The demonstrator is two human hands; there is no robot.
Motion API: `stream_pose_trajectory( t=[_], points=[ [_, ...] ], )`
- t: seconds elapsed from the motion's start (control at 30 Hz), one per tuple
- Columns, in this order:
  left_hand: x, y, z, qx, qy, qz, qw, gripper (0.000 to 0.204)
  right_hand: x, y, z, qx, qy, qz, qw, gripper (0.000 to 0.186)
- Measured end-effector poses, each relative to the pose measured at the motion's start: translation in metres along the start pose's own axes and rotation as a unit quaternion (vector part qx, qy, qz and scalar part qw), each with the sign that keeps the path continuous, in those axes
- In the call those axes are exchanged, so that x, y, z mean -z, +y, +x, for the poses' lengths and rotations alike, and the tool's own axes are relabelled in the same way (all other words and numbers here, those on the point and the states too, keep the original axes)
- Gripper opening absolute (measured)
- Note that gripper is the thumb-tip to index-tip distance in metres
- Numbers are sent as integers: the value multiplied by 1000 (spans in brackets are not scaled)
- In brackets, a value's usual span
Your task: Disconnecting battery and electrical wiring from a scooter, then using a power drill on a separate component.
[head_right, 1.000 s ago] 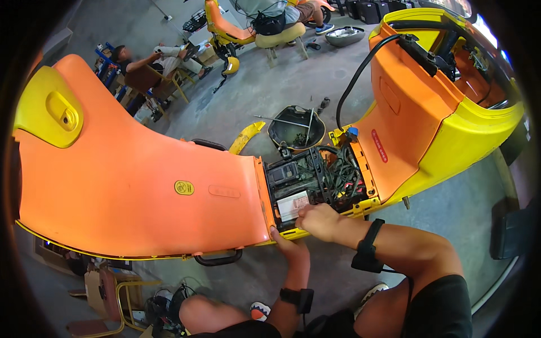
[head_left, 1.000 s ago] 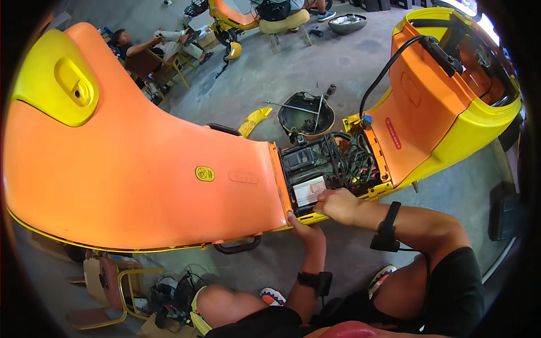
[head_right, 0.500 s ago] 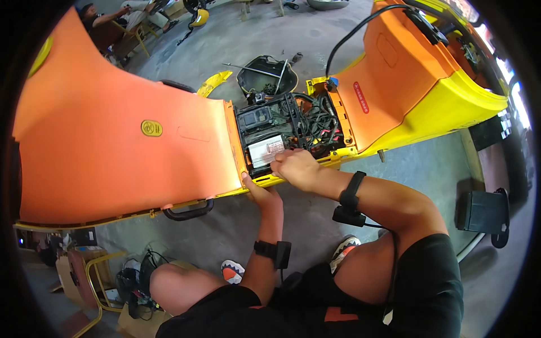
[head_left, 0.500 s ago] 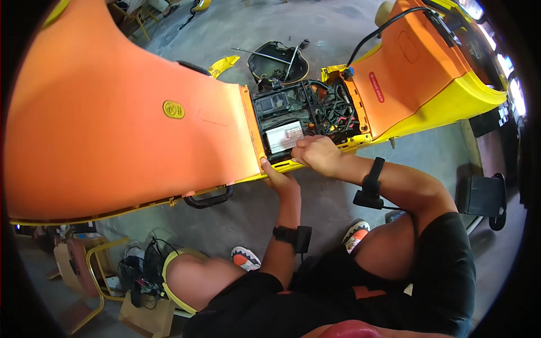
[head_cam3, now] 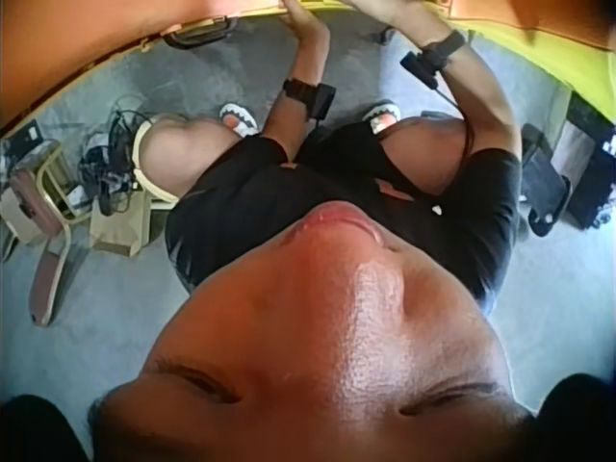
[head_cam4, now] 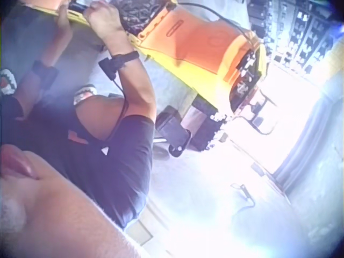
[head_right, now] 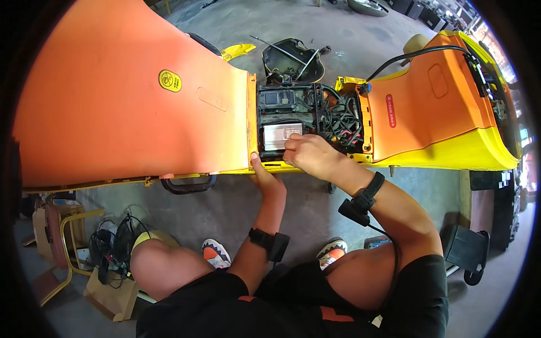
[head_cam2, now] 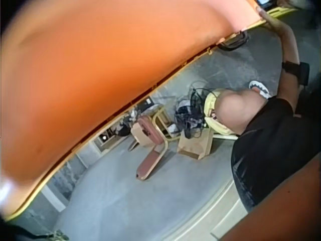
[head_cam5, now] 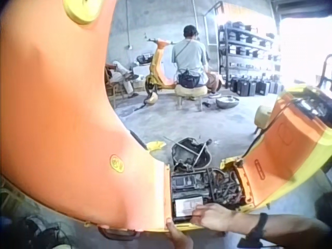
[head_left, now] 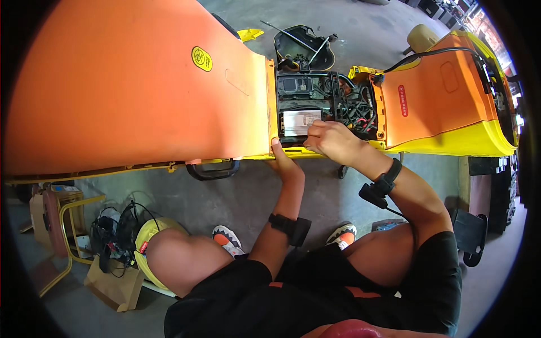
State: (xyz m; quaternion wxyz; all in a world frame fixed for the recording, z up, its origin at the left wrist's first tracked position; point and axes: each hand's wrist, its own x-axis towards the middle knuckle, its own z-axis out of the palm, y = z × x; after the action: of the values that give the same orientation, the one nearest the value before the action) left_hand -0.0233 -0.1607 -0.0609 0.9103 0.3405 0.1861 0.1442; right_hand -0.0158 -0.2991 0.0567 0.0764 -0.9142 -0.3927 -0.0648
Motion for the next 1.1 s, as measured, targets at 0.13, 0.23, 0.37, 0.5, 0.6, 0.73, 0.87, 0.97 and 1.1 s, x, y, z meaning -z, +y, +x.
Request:
stream_pose_trajectory(
  t=[0.13,0.23,0.37,0.5,0.6,0.73,0.87,0.97,1.1],
  points=[
    [-6,4,-1,13,14,-11,1000,52,-7,-2,-4,-12,38,-16,999,7],
    [-6,4,-2,17,-11,-22,1000,53,-15,-8,-9,-50,64,-24,996,8],
    [-4,3,0,12,-13,14,1000,52,-24,-13,-12,-71,76,-44,994,7],
    [-6,5,-4,26,-3,-12,1000,46,-18,-14,-11,-66,64,-43,995,6],
    [-8,6,-9,38,2,-8,999,46,-8,-7,-10,-25,37,-5,999,7],
    [-5,6,-10,32,-7,4,999,50,-9,-5,-7,-17,-5,44,999,9],
    [-6,-1,-7,25,5,20,999,52,-13,-4,-11,-39,-25,30,999,11],
    [0,0,-1,22,-3,28,999,53,-18,-5,-5,-34,-24,24,999,13],
    [-11,8,-3,15,-30,16,999,53,-23,-9,-3,-78,-19,-14,997,15]
  ],
)
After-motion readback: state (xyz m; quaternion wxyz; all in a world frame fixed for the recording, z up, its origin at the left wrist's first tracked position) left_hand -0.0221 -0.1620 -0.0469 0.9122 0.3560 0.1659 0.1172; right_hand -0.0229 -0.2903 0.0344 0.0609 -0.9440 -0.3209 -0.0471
